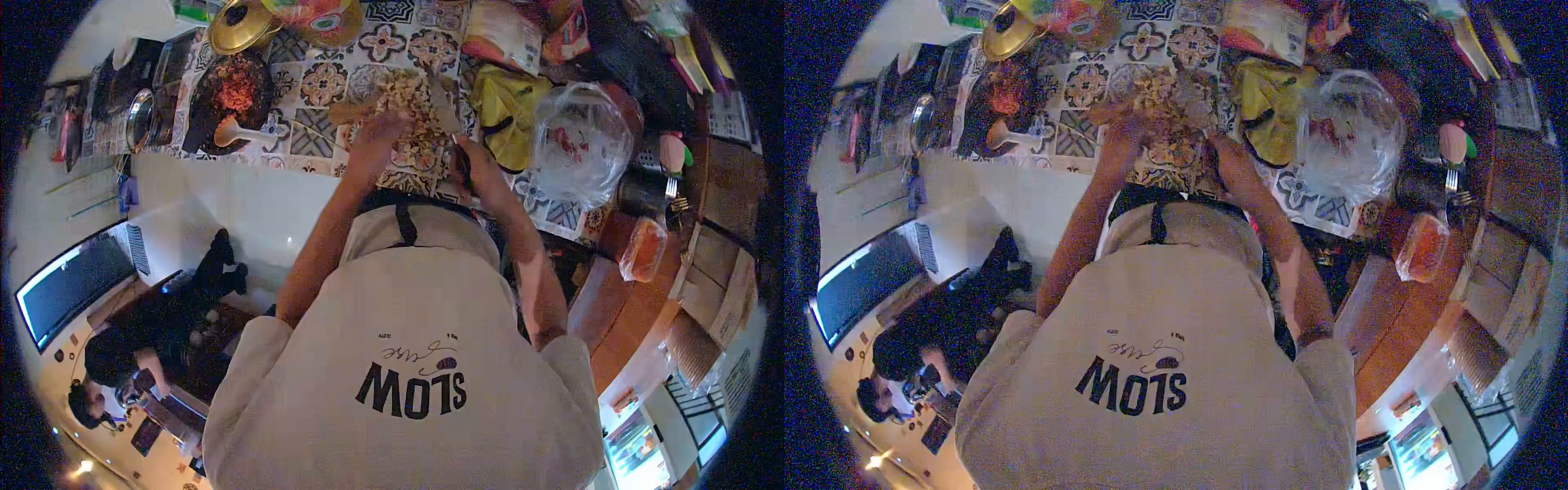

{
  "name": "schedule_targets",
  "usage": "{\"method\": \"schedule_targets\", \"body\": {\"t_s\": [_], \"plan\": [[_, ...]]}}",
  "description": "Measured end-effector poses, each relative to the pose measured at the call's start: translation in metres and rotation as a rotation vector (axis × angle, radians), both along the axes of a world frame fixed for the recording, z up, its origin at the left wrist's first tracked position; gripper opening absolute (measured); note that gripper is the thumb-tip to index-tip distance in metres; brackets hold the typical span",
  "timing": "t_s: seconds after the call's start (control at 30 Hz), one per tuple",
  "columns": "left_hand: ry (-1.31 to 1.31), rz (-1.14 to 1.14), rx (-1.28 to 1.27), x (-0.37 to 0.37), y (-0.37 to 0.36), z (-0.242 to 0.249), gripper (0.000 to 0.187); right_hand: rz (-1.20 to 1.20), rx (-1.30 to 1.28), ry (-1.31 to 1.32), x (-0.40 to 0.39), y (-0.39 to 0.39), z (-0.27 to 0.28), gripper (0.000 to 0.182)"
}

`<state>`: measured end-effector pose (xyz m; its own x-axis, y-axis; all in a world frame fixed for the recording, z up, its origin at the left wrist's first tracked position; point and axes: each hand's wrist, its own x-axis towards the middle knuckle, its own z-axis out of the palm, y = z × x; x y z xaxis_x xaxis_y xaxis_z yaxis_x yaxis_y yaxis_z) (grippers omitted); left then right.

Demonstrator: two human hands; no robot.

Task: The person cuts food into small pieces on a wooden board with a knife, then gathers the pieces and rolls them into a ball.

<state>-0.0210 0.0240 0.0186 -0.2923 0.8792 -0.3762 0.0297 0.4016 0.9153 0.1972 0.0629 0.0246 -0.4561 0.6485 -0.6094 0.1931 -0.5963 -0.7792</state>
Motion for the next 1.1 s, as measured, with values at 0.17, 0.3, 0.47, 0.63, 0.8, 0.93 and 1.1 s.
{"method": "schedule_targets", "body": {"t_s": [0.17, 0.3, 0.47, 0.63, 0.8, 0.93, 1.1], "plan": [[0.107, -0.054, -0.044, 0.040, -0.017, 0.001, 0.045, -0.030, -0.207, 0.169, -0.015, -0.018, 0.015, 0.045], [0.094, -0.003, -0.009, 0.046, -0.013, 0.009, 0.042, -0.013, -0.097, 0.101, -0.017, -0.029, 0.004, 0.045], [-0.165, 0.032, -0.109, 0.042, -0.017, 0.003, 0.037, 0.042, 0.089, -0.045, -0.008, -0.041, -0.013, 0.048], [-0.210, 0.027, -0.059, 0.034, -0.014, -0.007, 0.035, 0.068, 0.086, -0.099, -0.002, -0.046, -0.012, 0.046], [-0.114, -0.074, -0.067, 0.026, -0.010, 0.005, 0.040, 0.030, 0.109, -0.043, 0.000, -0.053, -0.008, 0.044], [-0.173, -0.179, -0.094, 0.017, -0.005, -0.009, 0.043, 0.013, 0.020, -0.020, -0.001, -0.051, 0.003, 0.042], [-0.241, -0.304, -0.001, 0.011, -0.004, -0.008, 0.041, -0.036, -0.018, -0.040, -0.001, -0.050, 0.004, 0.041]]}}
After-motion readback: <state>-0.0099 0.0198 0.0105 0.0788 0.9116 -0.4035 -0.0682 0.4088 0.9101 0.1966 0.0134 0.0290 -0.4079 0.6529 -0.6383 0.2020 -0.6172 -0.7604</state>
